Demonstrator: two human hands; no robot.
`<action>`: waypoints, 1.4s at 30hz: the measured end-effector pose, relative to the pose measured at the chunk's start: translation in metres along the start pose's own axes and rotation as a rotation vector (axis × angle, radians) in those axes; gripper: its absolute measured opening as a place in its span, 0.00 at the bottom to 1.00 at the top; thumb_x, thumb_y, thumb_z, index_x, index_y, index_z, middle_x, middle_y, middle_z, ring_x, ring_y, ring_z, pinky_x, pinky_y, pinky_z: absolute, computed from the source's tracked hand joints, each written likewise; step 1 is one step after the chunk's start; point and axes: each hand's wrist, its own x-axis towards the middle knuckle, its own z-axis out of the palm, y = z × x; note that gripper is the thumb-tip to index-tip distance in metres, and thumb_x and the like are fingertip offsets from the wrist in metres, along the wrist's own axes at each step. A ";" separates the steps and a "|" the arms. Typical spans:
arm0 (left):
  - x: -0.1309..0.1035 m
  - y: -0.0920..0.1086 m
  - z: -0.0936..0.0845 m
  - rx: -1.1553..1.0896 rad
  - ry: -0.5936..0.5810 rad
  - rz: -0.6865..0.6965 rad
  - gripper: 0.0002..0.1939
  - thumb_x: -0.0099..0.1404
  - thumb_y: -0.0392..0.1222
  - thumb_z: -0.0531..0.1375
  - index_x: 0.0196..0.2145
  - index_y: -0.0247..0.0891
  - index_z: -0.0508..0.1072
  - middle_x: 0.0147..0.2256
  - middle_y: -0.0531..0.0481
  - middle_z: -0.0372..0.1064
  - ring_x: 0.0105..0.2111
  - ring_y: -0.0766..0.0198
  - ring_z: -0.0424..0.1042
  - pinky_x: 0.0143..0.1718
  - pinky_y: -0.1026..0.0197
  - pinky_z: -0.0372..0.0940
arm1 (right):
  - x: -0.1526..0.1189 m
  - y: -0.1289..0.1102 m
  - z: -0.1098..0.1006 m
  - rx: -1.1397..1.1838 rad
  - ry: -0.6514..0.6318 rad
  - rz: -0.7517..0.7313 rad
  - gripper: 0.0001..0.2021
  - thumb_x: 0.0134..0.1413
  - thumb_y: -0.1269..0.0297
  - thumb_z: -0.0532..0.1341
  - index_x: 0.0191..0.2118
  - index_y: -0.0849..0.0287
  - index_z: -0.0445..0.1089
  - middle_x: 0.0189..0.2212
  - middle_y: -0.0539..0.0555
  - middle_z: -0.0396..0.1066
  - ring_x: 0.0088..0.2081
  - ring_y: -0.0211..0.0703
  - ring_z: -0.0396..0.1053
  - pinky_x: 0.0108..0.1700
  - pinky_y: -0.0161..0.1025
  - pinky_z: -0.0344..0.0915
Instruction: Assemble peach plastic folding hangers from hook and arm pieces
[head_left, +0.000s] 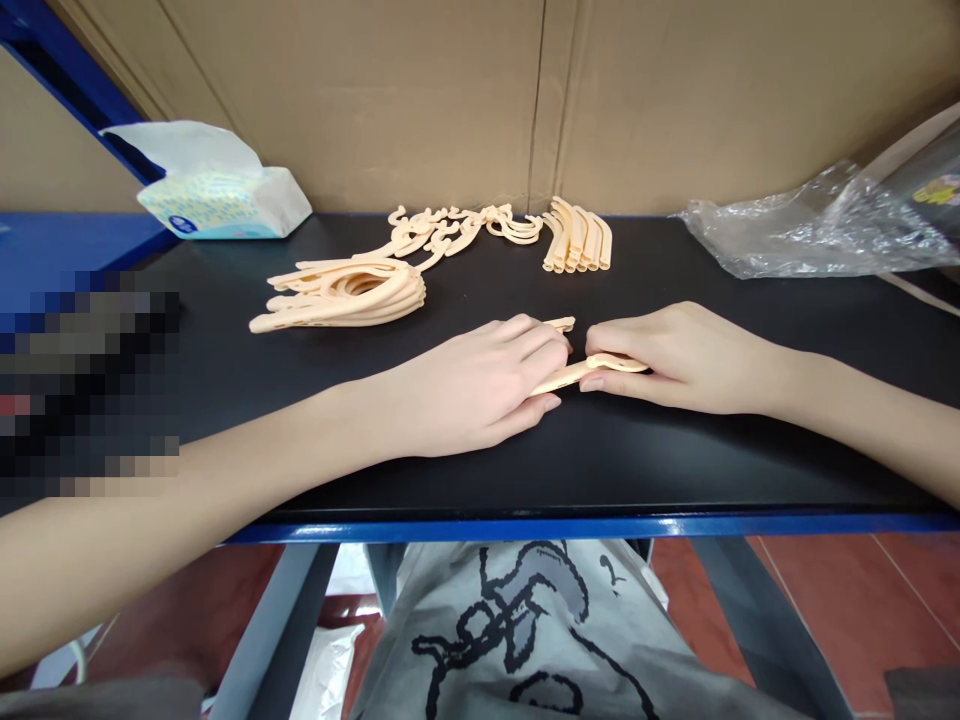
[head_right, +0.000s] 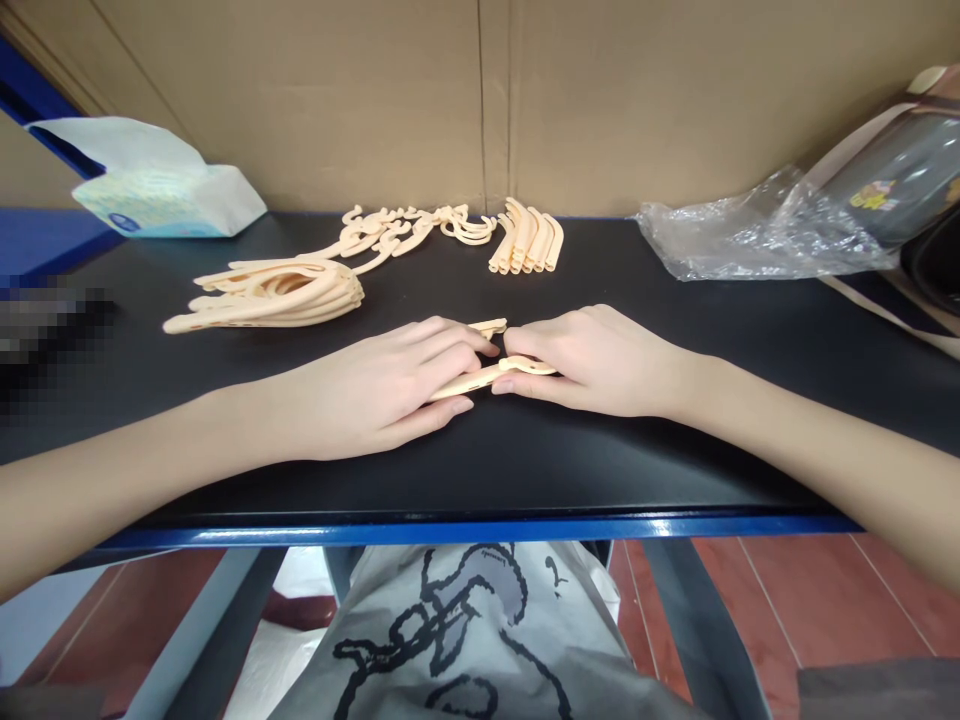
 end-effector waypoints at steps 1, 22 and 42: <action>0.000 0.000 0.000 0.003 -0.003 -0.001 0.13 0.76 0.39 0.48 0.49 0.29 0.68 0.52 0.37 0.68 0.58 0.48 0.62 0.58 0.48 0.60 | 0.000 0.000 0.000 -0.001 -0.001 0.002 0.25 0.68 0.41 0.46 0.28 0.56 0.57 0.21 0.46 0.60 0.20 0.35 0.55 0.25 0.35 0.47; 0.000 0.004 0.001 0.068 -0.010 -0.014 0.12 0.76 0.39 0.49 0.48 0.31 0.68 0.52 0.39 0.69 0.61 0.46 0.60 0.56 0.50 0.60 | 0.000 0.001 -0.001 -0.006 -0.006 0.017 0.24 0.67 0.41 0.48 0.29 0.56 0.58 0.20 0.46 0.58 0.21 0.35 0.55 0.25 0.36 0.48; -0.002 0.003 -0.001 0.069 -0.030 -0.041 0.15 0.77 0.40 0.47 0.51 0.31 0.68 0.55 0.36 0.68 0.61 0.47 0.61 0.57 0.49 0.60 | -0.001 0.001 0.000 -0.017 -0.020 0.028 0.23 0.69 0.42 0.45 0.31 0.55 0.59 0.24 0.50 0.66 0.22 0.38 0.59 0.27 0.38 0.50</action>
